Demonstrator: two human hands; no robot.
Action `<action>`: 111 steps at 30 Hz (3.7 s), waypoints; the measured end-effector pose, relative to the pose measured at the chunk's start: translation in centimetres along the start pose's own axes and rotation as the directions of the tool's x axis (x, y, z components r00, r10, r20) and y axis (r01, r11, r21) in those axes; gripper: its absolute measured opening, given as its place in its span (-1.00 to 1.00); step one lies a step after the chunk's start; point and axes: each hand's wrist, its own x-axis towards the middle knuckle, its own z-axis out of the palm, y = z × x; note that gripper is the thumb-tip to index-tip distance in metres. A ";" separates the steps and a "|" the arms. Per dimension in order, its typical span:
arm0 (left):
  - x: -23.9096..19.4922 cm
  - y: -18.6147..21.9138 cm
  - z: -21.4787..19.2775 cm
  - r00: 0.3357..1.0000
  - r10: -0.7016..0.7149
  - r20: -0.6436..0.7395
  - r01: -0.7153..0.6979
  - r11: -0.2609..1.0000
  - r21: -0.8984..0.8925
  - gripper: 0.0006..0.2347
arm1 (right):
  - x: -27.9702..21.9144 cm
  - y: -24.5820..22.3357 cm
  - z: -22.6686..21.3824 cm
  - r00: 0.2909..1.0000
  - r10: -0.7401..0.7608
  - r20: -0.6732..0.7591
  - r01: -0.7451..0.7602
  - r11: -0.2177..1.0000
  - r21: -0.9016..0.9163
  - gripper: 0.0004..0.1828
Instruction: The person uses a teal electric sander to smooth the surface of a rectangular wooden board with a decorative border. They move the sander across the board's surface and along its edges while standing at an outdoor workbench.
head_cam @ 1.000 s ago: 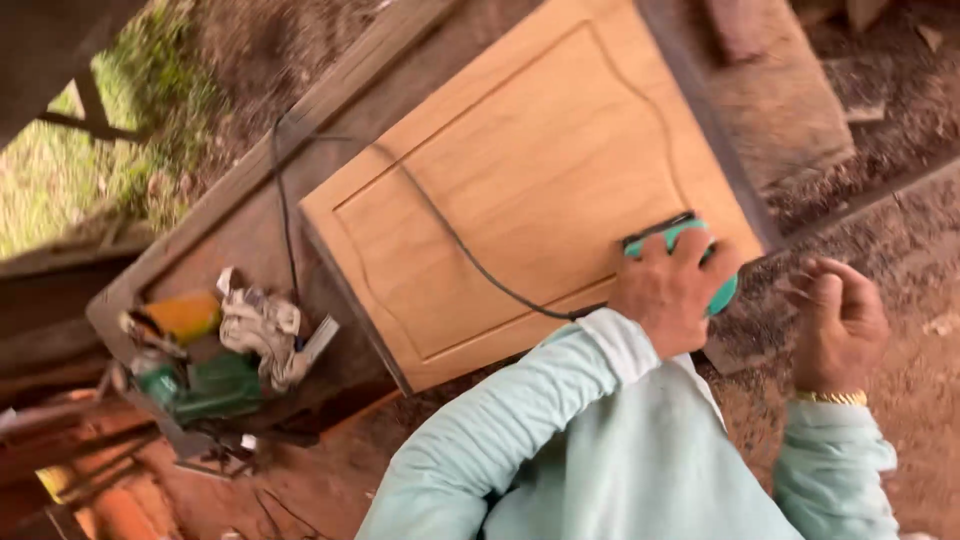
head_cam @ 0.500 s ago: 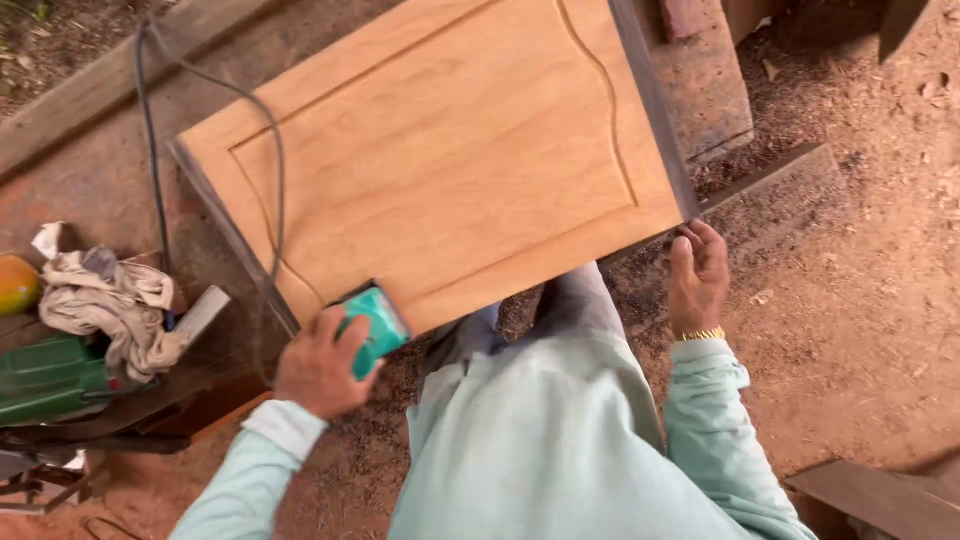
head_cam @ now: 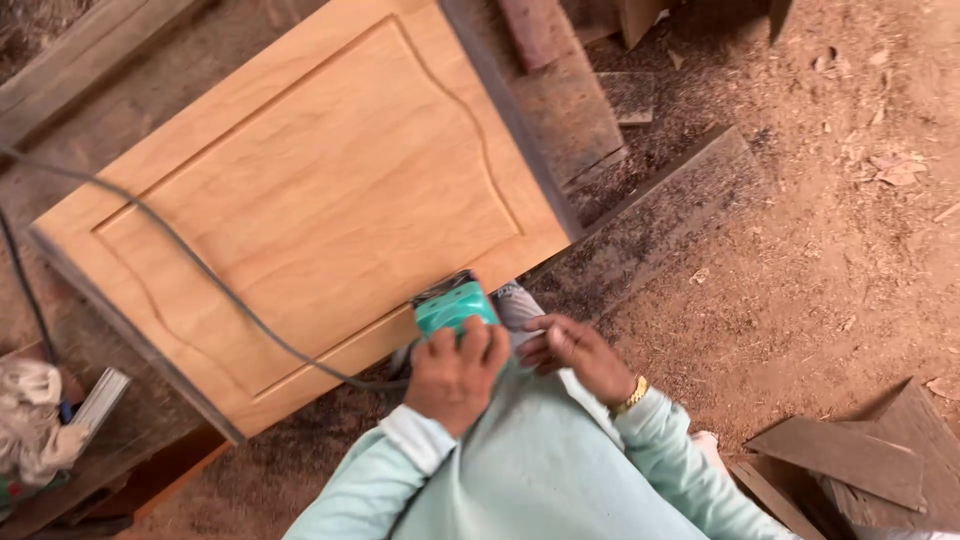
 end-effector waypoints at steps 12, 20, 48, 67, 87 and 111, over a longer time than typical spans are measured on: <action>14.7 8.7 2.7 0.992 0.076 -0.100 -0.074 0.997 0.021 -0.70 | -2.1 -1.0 -8.3 0.921 -0.278 -0.273 0.271 0.960 -0.063 -0.32; 8.1 6.3 2.7 0.988 0.062 -0.141 -0.050 0.995 0.089 -0.76 | -1.2 -0.8 -2.8 0.939 -0.339 -0.061 0.317 0.920 -0.230 -0.34; -35.5 -15.4 1.8 0.995 -0.067 -0.071 0.083 0.965 0.248 -0.71 | 1.7 9.0 20.0 0.970 -0.006 0.242 0.147 0.810 -0.568 -0.22; 1.4 3.1 2.7 0.992 0.119 -0.053 -0.108 0.980 0.167 -0.65 | -1.0 7.0 4.3 0.941 -0.319 -0.113 0.309 0.946 -0.097 -0.36; -0.9 -4.9 -0.8 0.937 -0.287 0.199 0.342 0.866 -0.364 -0.44 | 3.1 -5.4 4.3 0.645 -0.764 -0.011 0.593 0.510 -0.623 -0.66; -16.0 -15.6 -1.2 0.934 -0.323 0.156 0.353 0.902 -0.249 -0.46 | 12.9 8.8 8.3 0.966 -0.194 -0.173 0.182 0.980 -0.082 -0.52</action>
